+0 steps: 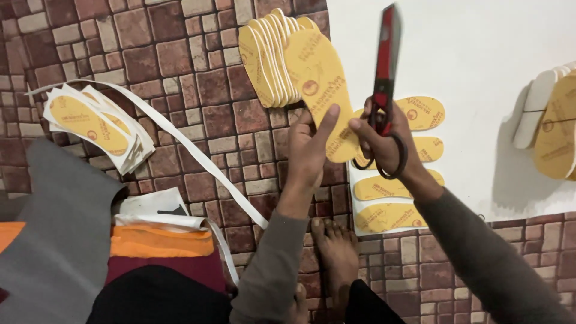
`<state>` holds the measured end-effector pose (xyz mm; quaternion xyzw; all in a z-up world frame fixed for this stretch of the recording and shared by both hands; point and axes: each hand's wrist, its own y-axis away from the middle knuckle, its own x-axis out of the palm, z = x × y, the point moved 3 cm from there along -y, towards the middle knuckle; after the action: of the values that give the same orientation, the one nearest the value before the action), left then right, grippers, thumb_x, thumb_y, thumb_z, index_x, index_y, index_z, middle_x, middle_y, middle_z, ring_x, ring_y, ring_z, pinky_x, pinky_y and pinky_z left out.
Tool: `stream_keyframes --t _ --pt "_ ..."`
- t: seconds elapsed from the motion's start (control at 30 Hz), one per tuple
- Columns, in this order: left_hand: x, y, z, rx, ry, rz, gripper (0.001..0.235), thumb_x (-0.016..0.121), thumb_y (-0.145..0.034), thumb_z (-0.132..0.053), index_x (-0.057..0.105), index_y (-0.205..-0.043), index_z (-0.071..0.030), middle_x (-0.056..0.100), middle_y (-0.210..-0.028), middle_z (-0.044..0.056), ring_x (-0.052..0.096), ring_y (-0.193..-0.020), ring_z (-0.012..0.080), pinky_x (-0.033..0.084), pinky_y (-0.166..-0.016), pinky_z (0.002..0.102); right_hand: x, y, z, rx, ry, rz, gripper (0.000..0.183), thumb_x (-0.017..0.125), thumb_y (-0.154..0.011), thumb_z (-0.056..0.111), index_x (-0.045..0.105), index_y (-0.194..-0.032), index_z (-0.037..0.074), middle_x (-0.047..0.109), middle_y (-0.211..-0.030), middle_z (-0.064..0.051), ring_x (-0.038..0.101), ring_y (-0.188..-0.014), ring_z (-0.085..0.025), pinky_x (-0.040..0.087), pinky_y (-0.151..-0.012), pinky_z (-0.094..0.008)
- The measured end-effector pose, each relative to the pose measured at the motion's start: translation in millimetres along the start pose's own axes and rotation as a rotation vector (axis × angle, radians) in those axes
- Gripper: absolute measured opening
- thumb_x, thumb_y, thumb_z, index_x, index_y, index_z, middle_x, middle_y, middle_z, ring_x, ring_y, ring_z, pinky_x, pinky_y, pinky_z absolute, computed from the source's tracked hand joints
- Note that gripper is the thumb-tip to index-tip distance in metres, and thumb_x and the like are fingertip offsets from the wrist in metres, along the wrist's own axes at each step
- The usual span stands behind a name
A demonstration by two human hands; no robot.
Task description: The person uses scissors to cut yellow shoe insoles from a white backing sheet. They then peel the insoles from the backing and stack them into piles on the floor.
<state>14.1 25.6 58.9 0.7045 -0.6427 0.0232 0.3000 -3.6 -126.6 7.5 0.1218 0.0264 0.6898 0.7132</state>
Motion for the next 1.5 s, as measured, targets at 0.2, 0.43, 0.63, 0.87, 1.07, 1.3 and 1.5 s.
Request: stream_keyframes --t 0.2,0.43,0.63,0.87,1.07,1.3,1.5 --pt "-3.5 -4.8 -13.8 0.048 0.212 -0.122 0.025 0.077 -0.094 -0.027 0.069 -0.100 -0.005 0.077 -0.091 0.016 0.077 -0.081 0.0232 0.065 -0.068 0.040 6.7 36.6 -1.3 0.151 0.264 0.251 0.060 0.065 -0.089 0.056 0.056 -0.117 0.004 0.063 -0.091 -0.017 0.068 -0.082 -0.028 0.058 -0.068 -0.044" --pt "-9.1 -10.4 -9.5 0.142 0.221 -0.119 0.028 0.076 -0.096 -0.029 0.068 -0.107 -0.005 0.077 -0.094 0.012 0.076 -0.084 0.0197 0.066 -0.073 0.039 30.0 39.2 32.8 0.196 0.328 0.321 0.061 0.071 -0.084 0.056 0.059 -0.117 0.005 0.064 -0.094 -0.015 0.065 -0.092 -0.028 0.061 -0.080 -0.049" --pt "-18.4 -11.5 -4.7 0.190 0.074 -0.108 0.033 0.071 -0.100 -0.030 0.064 -0.117 -0.003 0.076 -0.100 0.018 0.076 -0.087 0.0216 0.066 -0.075 0.042 31.9 40.0 20.0 0.124 0.409 0.348 0.054 0.072 -0.087 0.050 0.055 -0.111 0.005 0.055 -0.080 -0.012 0.060 -0.076 -0.027 0.055 -0.062 -0.045" --pt "-11.0 -8.1 -4.1 0.239 0.114 -0.101 0.034 0.069 -0.103 -0.029 0.060 -0.125 -0.005 0.075 -0.107 0.015 0.075 -0.090 0.0164 0.065 -0.081 0.039 38.5 41.6 26.4 0.100 0.358 0.282 0.059 0.061 -0.090 0.060 0.058 -0.107 0.004 0.051 -0.074 -0.009 0.061 -0.069 -0.022 0.053 -0.054 -0.037" --pt "-1.0 -4.7 -9.5 0.228 0.153 -0.090 0.038 0.068 -0.103 -0.031 0.058 -0.129 -0.006 0.075 -0.108 0.013 0.074 -0.087 0.0125 0.064 -0.079 0.031 35.2 40.0 22.8 0.054 0.391 0.267 0.057 0.055 -0.094 0.061 0.059 -0.096 0.004 0.053 -0.060 -0.010 0.061 -0.052 -0.021 0.050 -0.047 -0.033" --pt "-2.5 -7.0 -1.3 0.201 0.145 -0.072 0.038 0.066 -0.104 -0.029 0.057 -0.130 -0.004 0.074 -0.109 0.014 0.075 -0.086 0.0135 0.064 -0.079 0.030 38.6 45.3 27.3 -0.017 0.401 0.235 0.049 0.044 -0.103 0.052 0.057 -0.080 0.011 0.055 -0.044 -0.003 0.059 -0.039 -0.015 0.047 -0.045 -0.028" --pt "4.5 0.0 -22.3 0.138 0.123 -0.113 0.031 0.073 -0.097 -0.031 0.065 -0.112 -0.005 0.076 -0.095 0.010 0.075 -0.081 0.0122 0.065 -0.072 0.028 35.7 47.3 26.6 -0.009 0.405 0.182 0.046 0.042 -0.106 0.044 0.055 -0.078 0.010 0.052 -0.043 -0.005 0.057 -0.036 -0.017 0.048 -0.045 -0.029"
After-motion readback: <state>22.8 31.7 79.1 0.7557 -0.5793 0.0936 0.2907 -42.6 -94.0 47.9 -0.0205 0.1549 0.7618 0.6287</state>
